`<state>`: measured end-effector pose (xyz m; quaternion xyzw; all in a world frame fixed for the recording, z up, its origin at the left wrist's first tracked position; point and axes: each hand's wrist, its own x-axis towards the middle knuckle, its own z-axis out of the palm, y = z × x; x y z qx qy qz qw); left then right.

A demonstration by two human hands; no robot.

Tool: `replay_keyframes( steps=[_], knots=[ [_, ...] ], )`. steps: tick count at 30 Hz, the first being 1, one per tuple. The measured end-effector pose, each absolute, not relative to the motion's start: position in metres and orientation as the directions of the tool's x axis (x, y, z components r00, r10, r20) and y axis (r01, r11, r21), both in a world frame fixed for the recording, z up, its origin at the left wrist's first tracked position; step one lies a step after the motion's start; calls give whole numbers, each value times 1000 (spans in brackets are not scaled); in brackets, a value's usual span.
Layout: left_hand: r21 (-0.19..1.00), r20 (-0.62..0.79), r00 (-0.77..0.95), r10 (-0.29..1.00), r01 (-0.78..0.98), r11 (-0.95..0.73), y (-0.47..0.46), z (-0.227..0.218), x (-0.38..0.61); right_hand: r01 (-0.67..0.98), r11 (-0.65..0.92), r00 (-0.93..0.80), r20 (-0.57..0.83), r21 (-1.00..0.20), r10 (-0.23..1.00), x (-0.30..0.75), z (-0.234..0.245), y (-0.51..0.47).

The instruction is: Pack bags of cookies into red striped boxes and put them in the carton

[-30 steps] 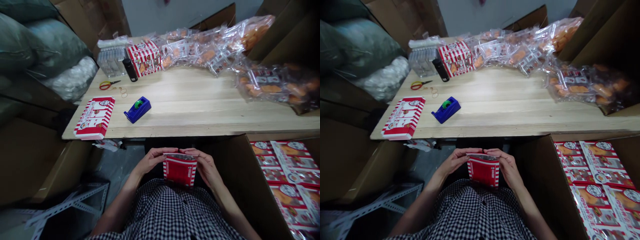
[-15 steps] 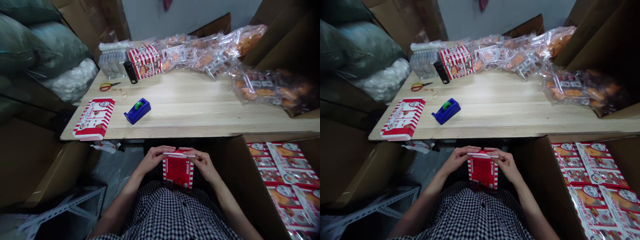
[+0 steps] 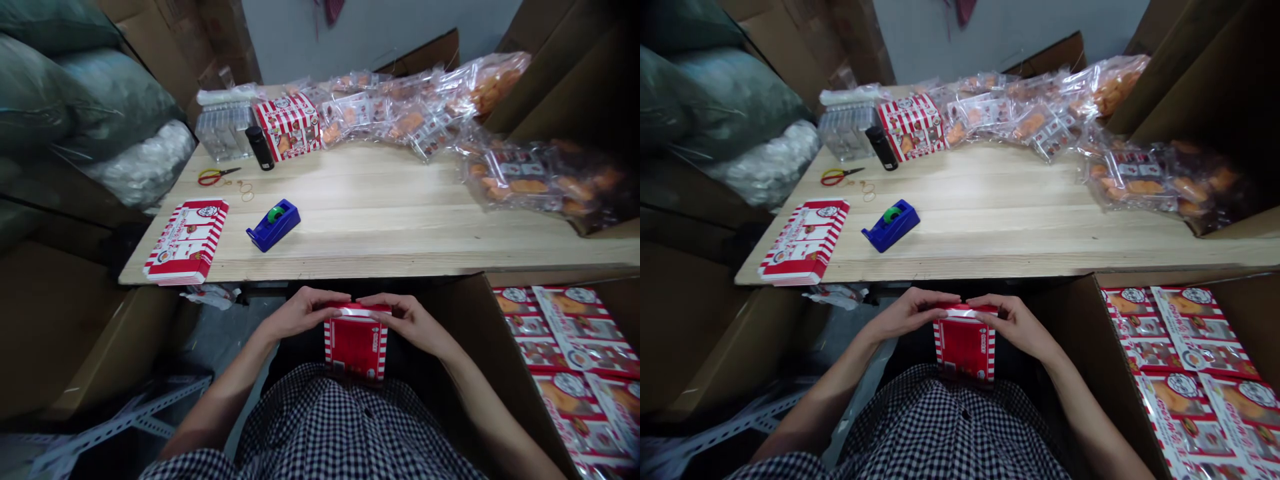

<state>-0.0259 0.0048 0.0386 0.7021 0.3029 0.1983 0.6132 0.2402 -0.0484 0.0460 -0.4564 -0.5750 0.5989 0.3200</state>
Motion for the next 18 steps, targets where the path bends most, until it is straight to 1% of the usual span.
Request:
replay_keyframes(
  steps=[2,5,9,13,18],
  knots=[
    [966,-36,741,670,198,-167,7,36,-24,171,-128,-369,-184,-977,911,240,46,-47],
    [943,19,744,668,207,-259,9,35,-21,206,-118,-347,-186,-971,919,239,45,-45],
    [932,19,748,663,227,-283,11,38,-17,210,-139,-322,-203,-968,925,238,43,-43],
    [922,20,765,644,236,-308,14,43,-15,168,-197,-289,-239,-966,927,237,38,-41],
    [901,25,755,656,267,-342,15,43,-12,121,-224,-255,-248,-967,935,233,35,-39]
  ],
)
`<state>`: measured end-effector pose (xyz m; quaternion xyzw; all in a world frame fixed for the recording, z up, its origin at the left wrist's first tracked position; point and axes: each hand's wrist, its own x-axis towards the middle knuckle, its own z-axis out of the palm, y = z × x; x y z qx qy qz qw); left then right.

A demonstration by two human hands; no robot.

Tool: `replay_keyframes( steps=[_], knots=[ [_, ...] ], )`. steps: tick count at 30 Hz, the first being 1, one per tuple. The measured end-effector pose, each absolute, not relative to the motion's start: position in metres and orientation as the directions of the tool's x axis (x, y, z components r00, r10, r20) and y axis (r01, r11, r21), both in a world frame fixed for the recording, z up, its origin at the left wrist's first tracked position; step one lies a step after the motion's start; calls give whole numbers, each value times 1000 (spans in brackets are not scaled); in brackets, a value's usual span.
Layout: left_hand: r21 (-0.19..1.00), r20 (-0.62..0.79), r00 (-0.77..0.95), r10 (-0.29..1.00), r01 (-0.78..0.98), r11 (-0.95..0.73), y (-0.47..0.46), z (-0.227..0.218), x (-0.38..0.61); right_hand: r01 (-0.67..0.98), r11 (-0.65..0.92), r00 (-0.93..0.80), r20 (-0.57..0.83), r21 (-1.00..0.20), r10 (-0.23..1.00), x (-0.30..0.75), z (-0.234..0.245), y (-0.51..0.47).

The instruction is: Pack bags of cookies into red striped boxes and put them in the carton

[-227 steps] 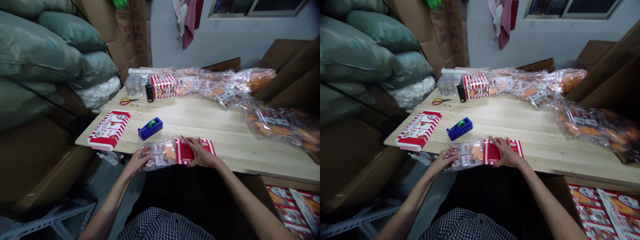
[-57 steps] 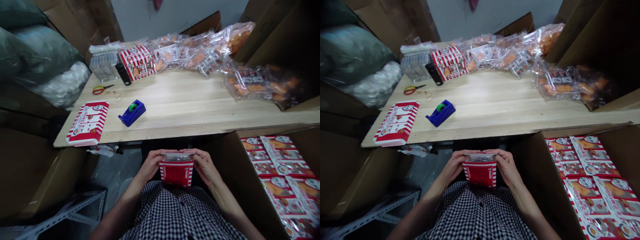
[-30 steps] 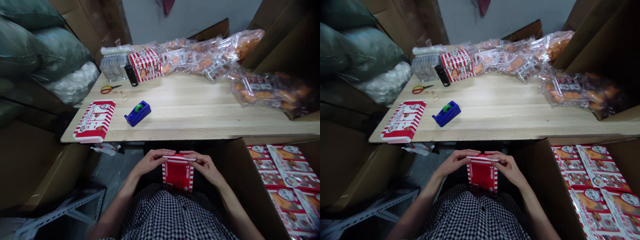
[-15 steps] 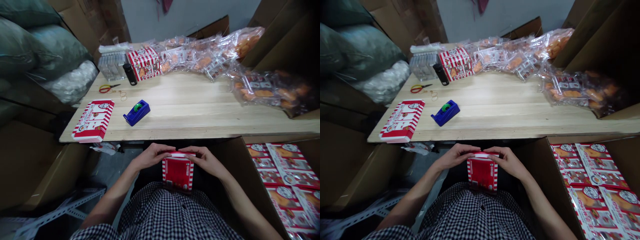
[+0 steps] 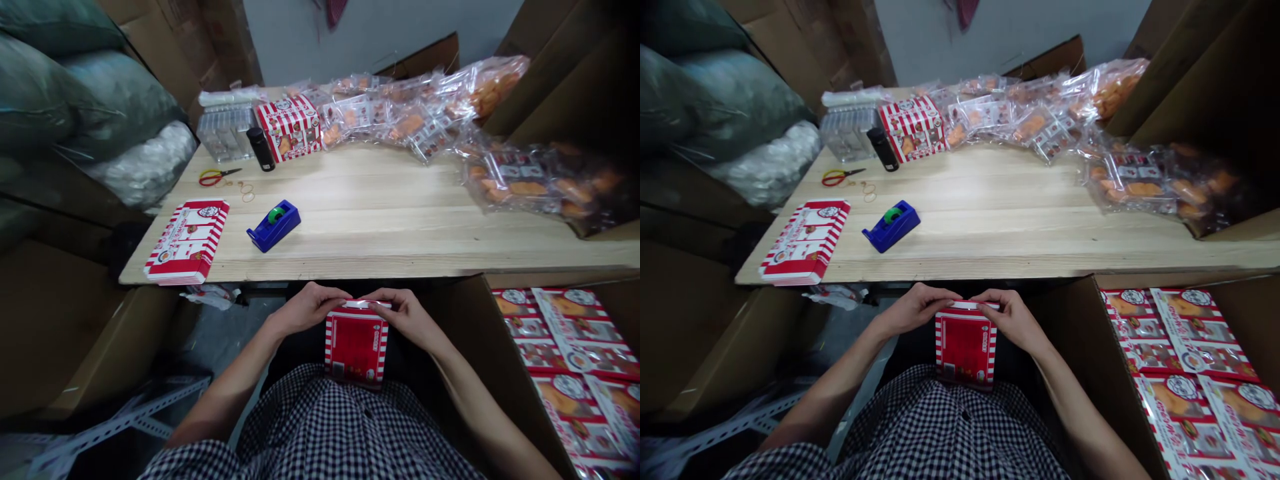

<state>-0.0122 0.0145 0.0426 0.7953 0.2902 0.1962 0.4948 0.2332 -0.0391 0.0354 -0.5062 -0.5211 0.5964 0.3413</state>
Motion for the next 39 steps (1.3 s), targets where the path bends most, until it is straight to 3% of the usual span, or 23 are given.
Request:
replay_keyframes(
  steps=[7,11,16,20,26,33,39],
  knots=[
    [903,5,744,668,283,-322,8,43,-20,9,-300,-257,-292,-954,921,229,34,-43],
    [918,4,739,673,264,-295,2,44,-26,0,-363,-440,-326,-932,837,240,39,-42],
    [917,-16,761,649,269,-294,5,49,-30,98,-322,-618,-311,-942,722,249,53,-22],
    [929,-35,752,659,267,-256,4,55,-26,81,-330,-565,-316,-941,762,235,51,-17],
    [968,-82,612,787,236,-82,-9,51,-5,61,-257,-387,-260,-965,885,216,38,-30],
    [995,-58,620,782,95,-2,-7,39,1,-27,-351,-433,-305,-936,848,238,39,-30],
    [994,-107,633,767,46,100,-6,37,-1,8,-271,-431,-247,-963,868,241,36,-24]
  ],
)
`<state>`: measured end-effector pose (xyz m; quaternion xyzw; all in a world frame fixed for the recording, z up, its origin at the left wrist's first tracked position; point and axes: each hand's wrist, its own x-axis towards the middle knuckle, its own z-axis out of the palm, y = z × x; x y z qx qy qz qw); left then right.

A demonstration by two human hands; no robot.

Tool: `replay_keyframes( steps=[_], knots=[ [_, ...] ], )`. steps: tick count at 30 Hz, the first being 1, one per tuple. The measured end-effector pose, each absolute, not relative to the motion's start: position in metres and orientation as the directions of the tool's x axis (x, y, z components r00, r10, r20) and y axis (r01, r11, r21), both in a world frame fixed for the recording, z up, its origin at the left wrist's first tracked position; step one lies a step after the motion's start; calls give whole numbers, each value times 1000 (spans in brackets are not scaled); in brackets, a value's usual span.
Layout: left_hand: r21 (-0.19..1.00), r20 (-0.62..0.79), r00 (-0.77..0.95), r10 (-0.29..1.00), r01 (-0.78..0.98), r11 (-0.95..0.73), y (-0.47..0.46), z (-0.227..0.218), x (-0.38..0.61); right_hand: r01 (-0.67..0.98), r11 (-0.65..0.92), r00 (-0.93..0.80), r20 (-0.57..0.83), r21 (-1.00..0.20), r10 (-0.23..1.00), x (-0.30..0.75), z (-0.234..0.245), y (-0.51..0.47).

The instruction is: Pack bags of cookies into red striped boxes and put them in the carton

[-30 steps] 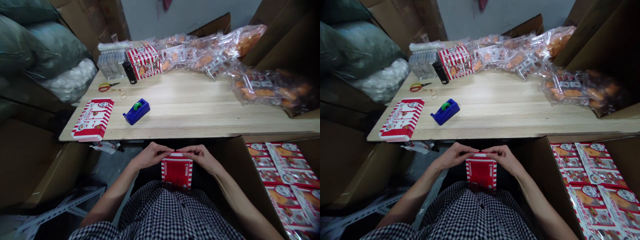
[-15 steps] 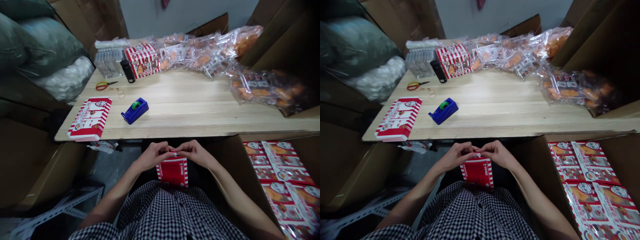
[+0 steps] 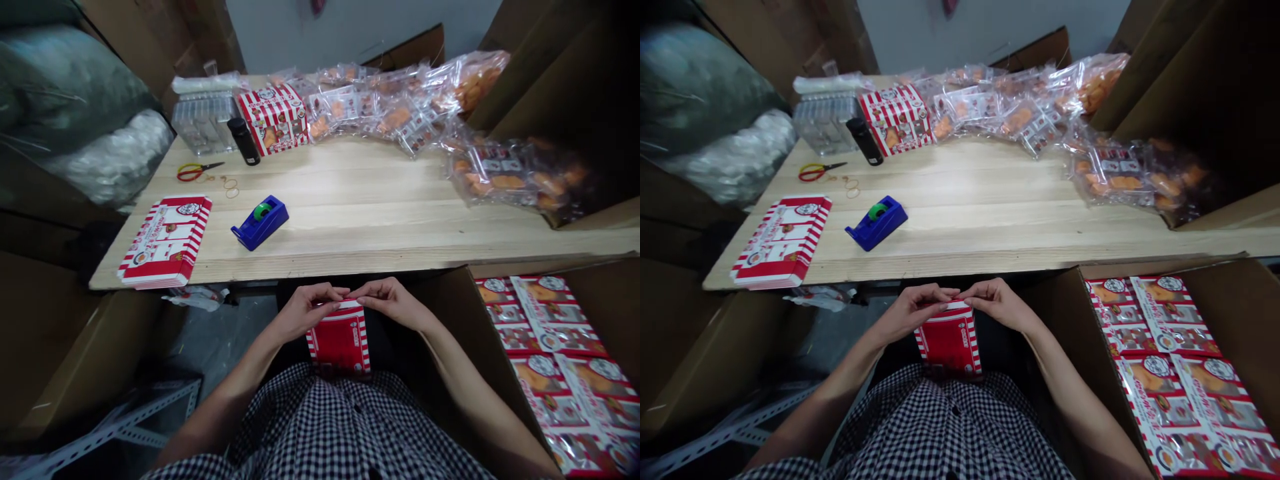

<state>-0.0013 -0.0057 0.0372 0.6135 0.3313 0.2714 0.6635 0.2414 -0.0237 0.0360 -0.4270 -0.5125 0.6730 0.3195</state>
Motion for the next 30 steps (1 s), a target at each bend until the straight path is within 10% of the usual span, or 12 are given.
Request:
replay_keyframes(
  steps=[16,30],
  knots=[
    [987,-134,619,774,149,52,4,38,1,-158,-297,-431,-205,-942,879,220,29,-45],
    [949,-41,703,710,249,-192,4,51,-1,26,-133,-381,-133,-991,915,231,24,-49]
  ],
)
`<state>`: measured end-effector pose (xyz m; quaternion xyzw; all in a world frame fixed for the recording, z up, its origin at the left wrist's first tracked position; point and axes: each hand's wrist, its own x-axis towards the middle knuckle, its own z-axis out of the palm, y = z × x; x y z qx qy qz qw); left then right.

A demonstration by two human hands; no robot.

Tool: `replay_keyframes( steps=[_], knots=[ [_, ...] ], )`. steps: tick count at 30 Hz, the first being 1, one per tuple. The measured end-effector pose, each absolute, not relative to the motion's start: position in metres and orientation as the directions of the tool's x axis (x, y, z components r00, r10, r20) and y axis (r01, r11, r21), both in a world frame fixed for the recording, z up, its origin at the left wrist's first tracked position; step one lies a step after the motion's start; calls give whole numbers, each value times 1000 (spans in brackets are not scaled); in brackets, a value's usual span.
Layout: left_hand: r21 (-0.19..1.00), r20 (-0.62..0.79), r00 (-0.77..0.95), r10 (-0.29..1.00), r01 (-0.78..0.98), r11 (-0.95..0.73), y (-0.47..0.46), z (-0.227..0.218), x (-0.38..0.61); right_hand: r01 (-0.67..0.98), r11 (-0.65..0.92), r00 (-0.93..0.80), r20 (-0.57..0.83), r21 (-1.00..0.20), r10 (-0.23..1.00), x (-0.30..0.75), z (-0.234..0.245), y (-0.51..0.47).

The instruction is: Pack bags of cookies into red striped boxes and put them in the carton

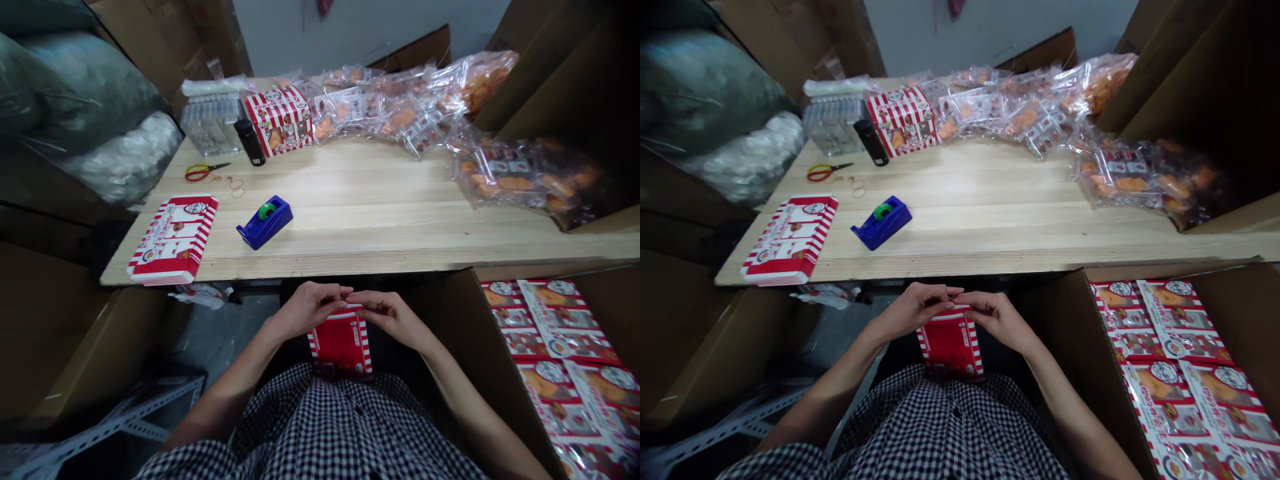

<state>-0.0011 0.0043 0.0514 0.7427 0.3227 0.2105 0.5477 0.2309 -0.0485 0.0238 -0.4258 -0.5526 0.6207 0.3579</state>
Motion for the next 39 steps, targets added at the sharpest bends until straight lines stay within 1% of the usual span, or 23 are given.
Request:
replay_keyframes(
  steps=[2,4,7,9,12,14,19,21,22,24,28,31,34,39],
  knots=[
    [952,-37,752,658,226,-205,6,52,-8,52,-101,-370,-113,-994,922,237,26,-51],
    [968,-58,753,656,203,-146,4,47,-15,68,-92,-360,-111,-993,926,243,30,-54],
    [982,-99,649,755,185,-31,-7,36,-22,86,-95,-360,-120,-992,925,248,36,-58],
    [986,-85,574,815,167,-15,-16,30,-23,95,-89,-361,-117,-991,925,246,38,-60],
    [990,-33,546,837,132,-47,-25,28,-24,117,-48,-367,-88,-992,926,237,38,-60],
    [993,-34,564,825,115,-38,-27,30,-26,127,-20,-389,-68,-992,919,229,37,-60],
    [984,-178,618,766,98,149,-20,35,-37,124,-28,-427,-79,-992,901,223,35,-59],
    [974,-225,615,756,127,187,-17,35,-41,130,-27,-439,-82,-991,895,224,35,-58],
    [972,-236,614,753,153,180,-15,36,-42,134,-26,-446,-84,-991,891,224,35,-58],
    [971,-219,611,761,213,109,-11,38,-43,146,-19,-454,-84,-989,887,225,36,-56],
    [946,-116,591,798,310,-92,-8,42,-42,176,-10,-446,-89,-984,891,224,36,-55],
    [923,-80,565,821,353,-152,-11,42,-40,183,-9,-430,-88,-983,899,223,34,-56],
    [918,-39,576,816,344,-199,-15,44,-41,175,3,-422,-72,-985,904,222,30,-58],
    [933,20,680,733,252,-259,-21,43,-49,166,5,-409,-64,-986,910,223,26,-60]
  ],
)
